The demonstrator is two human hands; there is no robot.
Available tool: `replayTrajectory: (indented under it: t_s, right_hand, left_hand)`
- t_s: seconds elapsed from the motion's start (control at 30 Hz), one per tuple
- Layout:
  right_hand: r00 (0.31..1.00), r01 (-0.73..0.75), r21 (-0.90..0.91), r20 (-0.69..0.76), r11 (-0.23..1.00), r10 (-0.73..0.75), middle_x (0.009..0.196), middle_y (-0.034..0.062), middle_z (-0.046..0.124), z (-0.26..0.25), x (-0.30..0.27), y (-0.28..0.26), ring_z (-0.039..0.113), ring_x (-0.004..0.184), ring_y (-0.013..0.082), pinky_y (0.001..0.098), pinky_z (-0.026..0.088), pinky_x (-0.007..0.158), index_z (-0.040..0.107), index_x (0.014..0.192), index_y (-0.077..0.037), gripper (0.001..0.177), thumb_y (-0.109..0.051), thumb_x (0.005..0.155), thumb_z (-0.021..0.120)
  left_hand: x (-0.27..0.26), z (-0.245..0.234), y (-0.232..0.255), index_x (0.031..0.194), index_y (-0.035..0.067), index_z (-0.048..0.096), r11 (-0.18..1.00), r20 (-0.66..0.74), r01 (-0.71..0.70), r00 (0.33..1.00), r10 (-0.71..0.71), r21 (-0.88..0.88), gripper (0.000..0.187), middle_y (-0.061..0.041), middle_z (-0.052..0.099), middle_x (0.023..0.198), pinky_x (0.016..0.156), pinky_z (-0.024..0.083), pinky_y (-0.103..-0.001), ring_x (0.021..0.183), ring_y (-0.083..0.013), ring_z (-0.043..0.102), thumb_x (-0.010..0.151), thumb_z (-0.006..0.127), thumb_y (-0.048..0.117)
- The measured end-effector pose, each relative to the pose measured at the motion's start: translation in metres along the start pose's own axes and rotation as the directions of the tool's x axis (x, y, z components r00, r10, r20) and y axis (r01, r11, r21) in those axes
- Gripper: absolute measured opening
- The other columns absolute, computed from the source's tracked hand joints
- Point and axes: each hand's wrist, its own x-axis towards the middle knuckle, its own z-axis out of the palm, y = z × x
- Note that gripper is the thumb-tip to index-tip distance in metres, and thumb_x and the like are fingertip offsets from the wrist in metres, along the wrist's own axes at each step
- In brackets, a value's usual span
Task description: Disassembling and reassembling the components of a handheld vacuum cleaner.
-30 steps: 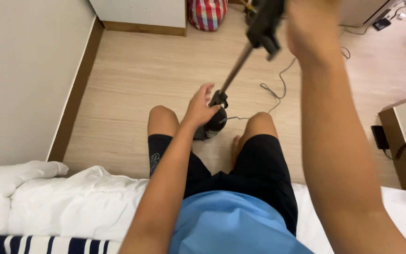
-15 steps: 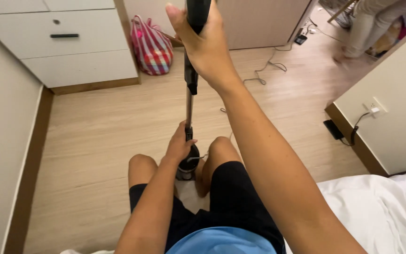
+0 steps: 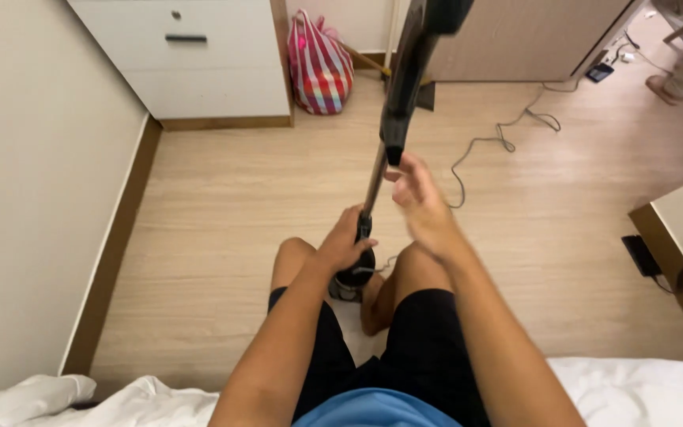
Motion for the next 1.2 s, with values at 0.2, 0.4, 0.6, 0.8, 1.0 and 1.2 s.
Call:
replayTrajectory:
  t_s: [0.2, 0.4, 0.6, 0.8, 1.0, 1.2]
  right_hand:
    - [0.994, 0.099, 0.107, -0.054, 0.989, -0.094, 0.110, 0.0169, 0.060, 0.031, 0.023, 0.153, 0.059, 0.105, 0.0236, 0.0374, 0.048, 0.095, 0.052, 0.127, 0.003, 0.066, -0.060, 0.113, 0.038]
    - [0.988, 0.024, -0.119, -0.149, 0.993, -0.042, 0.101, 0.0125, 0.061, 0.052, 0.034, 0.018, 0.058, 0.084, 0.0229, 0.0393, 0.049, 0.076, 0.047, 0.134, 0.001, 0.060, -0.052, 0.104, 0.043]
    - [0.783, 0.153, -0.617, -0.400, 0.772, -0.475, 0.101, 0.0219, 0.058, 0.045, 0.030, -0.080, 0.058, 0.091, 0.0291, 0.0413, 0.050, 0.075, 0.049, 0.118, 0.006, 0.058, -0.039, 0.093, 0.073]
    - [0.878, -0.087, -0.737, -0.375, 0.670, -0.298, 0.062, 0.0173, 0.062, 0.028, 0.035, -0.103, 0.063, 0.058, 0.0361, 0.0473, 0.050, 0.056, 0.063, 0.074, 0.000, 0.046, -0.041, 0.095, 0.068]
    - [0.881, -0.050, -0.784, -0.327, 0.619, -0.343, 0.064, 0.0238, 0.063, 0.033, 0.039, -0.080, 0.064, 0.059, 0.0453, 0.0534, 0.050, 0.056, 0.067, 0.077, -0.002, 0.047, -0.042, 0.102, 0.061]
    - [0.891, -0.074, -0.790, -0.327, 0.609, -0.316, 0.065, 0.0257, 0.065, 0.034, 0.044, -0.083, 0.065, 0.063, 0.0467, 0.0539, 0.052, 0.058, 0.071, 0.080, -0.003, 0.049, -0.044, 0.104, 0.058]
  left_hand:
    - [-0.017, 0.011, 0.007, 0.143, 0.003, 0.040, 0.992, 0.101, 0.126, 0.987, -0.128, 0.023, 0.070, -0.023, 0.049, 0.136, 0.105, 0.046, -0.043, 0.124, -0.0414, 0.053, 0.087, 0.078, 0.022]
    - [-0.002, 0.004, -0.016, 0.145, 0.001, 0.035, 0.983, 0.060, 0.184, 0.981, -0.185, 0.025, 0.071, -0.024, 0.047, 0.138, 0.105, 0.044, -0.044, 0.125, -0.0427, 0.052, 0.089, 0.075, 0.018]
    - [0.013, 0.008, -0.012, 0.140, 0.001, 0.039, 0.981, 0.021, 0.187, 0.982, -0.188, 0.044, 0.069, -0.023, 0.048, 0.137, 0.105, 0.046, -0.043, 0.125, -0.0415, 0.052, 0.087, 0.078, 0.018]
    - [0.014, 0.022, 0.001, 0.142, 0.003, 0.038, 0.953, 0.014, 0.302, 0.953, -0.302, 0.001, 0.065, -0.020, 0.048, 0.139, 0.101, 0.046, -0.045, 0.125, -0.0411, 0.054, 0.089, 0.074, 0.019]
    - [0.015, 0.031, 0.018, 0.154, 0.006, 0.021, 0.936, -0.095, 0.344, 0.937, -0.336, 0.080, 0.091, -0.027, 0.040, 0.147, 0.100, 0.046, -0.052, 0.126, -0.0514, 0.048, 0.081, 0.075, 0.002]
    - [0.039, 0.045, 0.001, 0.135, 0.002, 0.036, 0.826, -0.075, 0.520, 0.853, -0.517, 0.216, 0.058, -0.027, 0.054, 0.135, 0.098, 0.051, -0.051, 0.118, -0.0496, 0.058, 0.092, 0.073, 0.012]
